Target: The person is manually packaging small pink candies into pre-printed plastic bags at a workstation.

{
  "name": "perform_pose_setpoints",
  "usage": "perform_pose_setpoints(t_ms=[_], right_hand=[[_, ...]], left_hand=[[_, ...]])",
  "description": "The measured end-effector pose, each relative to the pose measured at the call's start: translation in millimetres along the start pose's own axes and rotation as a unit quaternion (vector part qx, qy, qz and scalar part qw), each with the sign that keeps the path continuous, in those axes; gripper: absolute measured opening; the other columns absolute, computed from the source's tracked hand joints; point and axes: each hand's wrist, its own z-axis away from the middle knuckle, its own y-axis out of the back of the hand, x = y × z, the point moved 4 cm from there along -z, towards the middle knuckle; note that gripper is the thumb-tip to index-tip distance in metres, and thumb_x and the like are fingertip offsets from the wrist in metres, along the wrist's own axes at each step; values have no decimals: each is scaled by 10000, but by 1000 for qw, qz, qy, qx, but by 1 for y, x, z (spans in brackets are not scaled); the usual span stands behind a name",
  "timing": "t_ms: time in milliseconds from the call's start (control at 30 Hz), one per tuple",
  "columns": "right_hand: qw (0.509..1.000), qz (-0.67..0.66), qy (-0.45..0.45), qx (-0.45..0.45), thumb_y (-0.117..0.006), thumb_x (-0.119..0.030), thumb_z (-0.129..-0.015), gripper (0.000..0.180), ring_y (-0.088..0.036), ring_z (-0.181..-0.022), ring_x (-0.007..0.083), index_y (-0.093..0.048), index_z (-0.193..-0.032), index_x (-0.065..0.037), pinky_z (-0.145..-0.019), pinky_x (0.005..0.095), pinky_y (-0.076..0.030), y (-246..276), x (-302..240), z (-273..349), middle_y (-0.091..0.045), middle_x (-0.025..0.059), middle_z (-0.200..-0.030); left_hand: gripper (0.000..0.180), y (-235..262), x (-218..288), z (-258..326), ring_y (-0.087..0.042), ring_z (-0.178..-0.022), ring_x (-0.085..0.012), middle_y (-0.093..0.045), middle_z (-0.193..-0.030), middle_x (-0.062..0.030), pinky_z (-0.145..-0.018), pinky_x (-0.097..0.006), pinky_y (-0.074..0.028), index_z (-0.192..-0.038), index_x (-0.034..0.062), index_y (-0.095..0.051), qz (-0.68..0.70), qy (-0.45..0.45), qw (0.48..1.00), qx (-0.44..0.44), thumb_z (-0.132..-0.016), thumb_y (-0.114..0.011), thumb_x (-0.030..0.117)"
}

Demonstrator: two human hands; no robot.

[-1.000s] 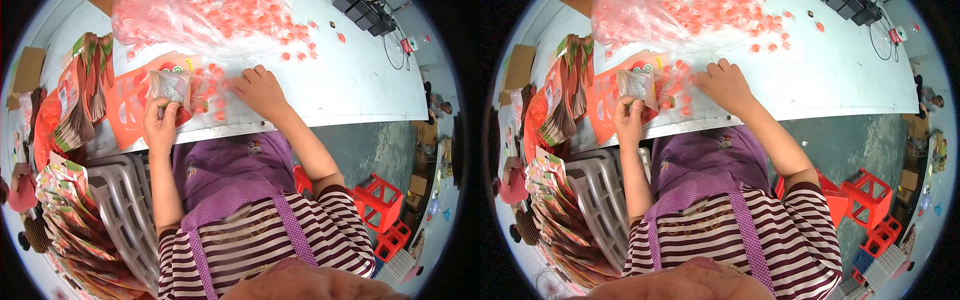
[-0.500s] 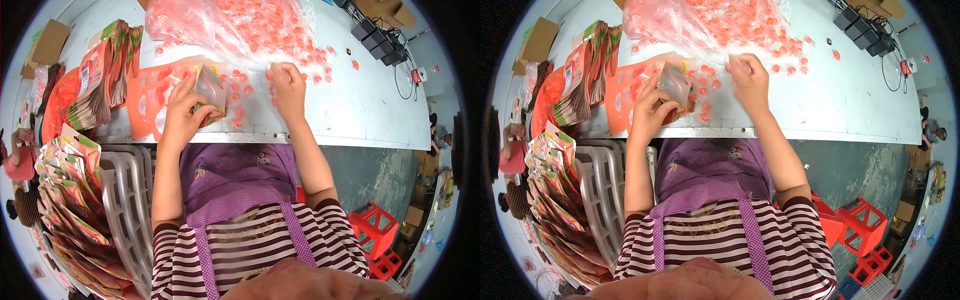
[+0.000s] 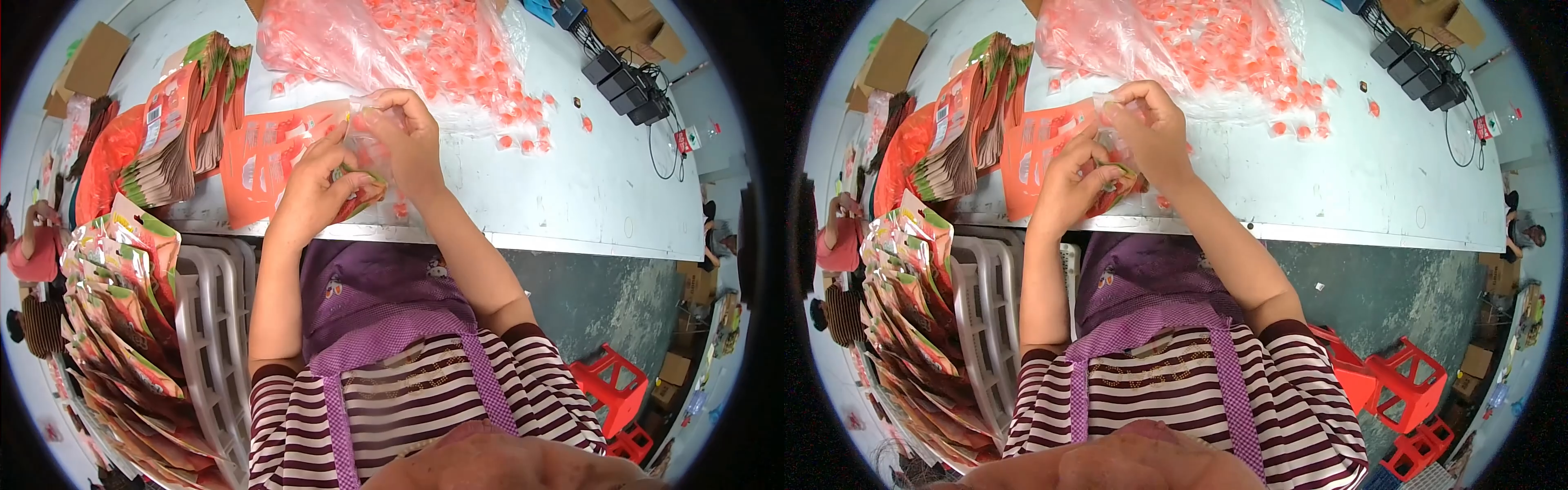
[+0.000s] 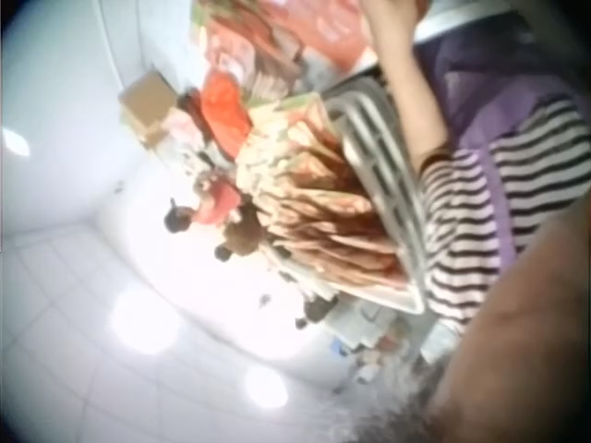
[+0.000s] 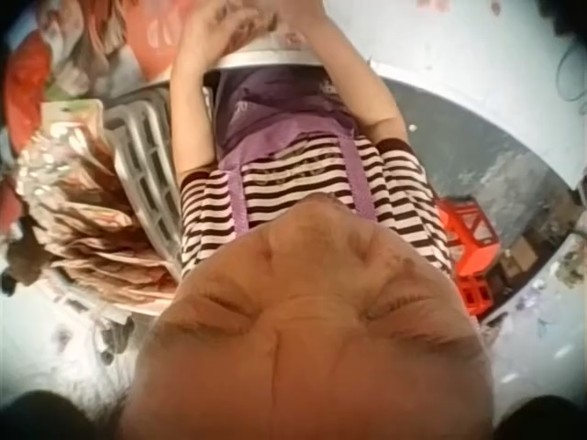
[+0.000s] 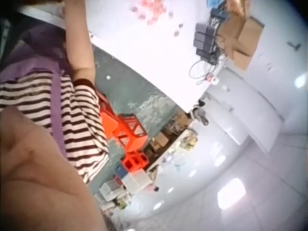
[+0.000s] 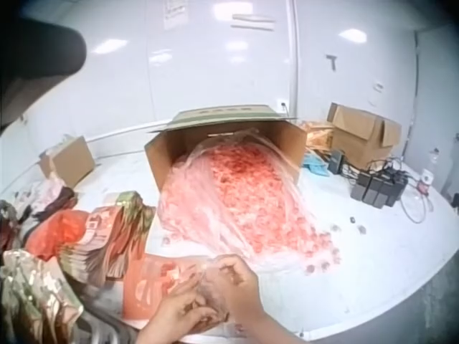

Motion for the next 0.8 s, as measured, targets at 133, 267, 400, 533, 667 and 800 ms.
perform_pose_setpoints(t_ms=[133, 267, 400, 533, 667, 800], right_hand=[[997, 33, 59, -43, -581, -8, -812, 169, -512, -875, 110, -520, -968, -26, -819, 262, -423, 5, 1, 3, -516, 64, -1037], [984, 105, 123, -72, -590, -9, -803, 215, -493, -954, 139, -511, -1002, -19, -868, 280, -396, 3, -3, 11, -513, 76, -1045], [964, 187, 181, -53, -587, -4, -802, 152, -510, -896, 148, -533, -944, -15, -865, 272, -391, -3, -19, 15, -518, 76, -1032], [926, 303, 167, -153, -537, -92, -851, 77, -528, -841, 169, -575, -859, -26, -830, 295, -398, 8, -7, 15, -555, 73, -926], [905, 299, 146, -266, -492, -163, -869, 156, -526, -807, 209, -571, -832, -34, -769, 339, -405, -2, -13, 23, -567, 91, -842], [936, 209, 253, -126, -521, -138, -831, 111, -511, -785, 238, -536, -805, -31, -726, 350, -403, -13, -34, 26, -556, 107, -857]], left_hand=[[147, 3, 1, -2, -404, -1250, -367, -498, -1248, -248, -972, -397, -361, -813, 18, -555, 7, 38, 999, -35, -736, -675, 53], [133, 4, 6, 0, -422, -1226, -375, -468, -1290, -240, -973, -397, -362, -805, 22, -553, -41, 5, 999, -10, -741, -665, 52], [118, 2, 14, -1, -424, -1220, -378, -434, -1330, -235, -977, -387, -361, -803, 30, -559, -70, -30, 997, -13, -745, -658, 58], [118, 3, 11, 2, -421, -1226, -372, -437, -1328, -235, -980, -385, -360, -802, 26, -560, -41, -19, 999, 3, -742, -659, 51], [131, 5, 11, 9, -436, -1221, -358, -458, -1311, -226, -977, -383, -365, -807, 17, -554, 19, -36, 999, -17, -735, -662, 34], [131, 12, 11, 16, -472, -1198, -319, -498, -1272, -210, -939, -355, -397, -813, 12, -561, 117, 8, 992, -37, -734, -665, 22]])
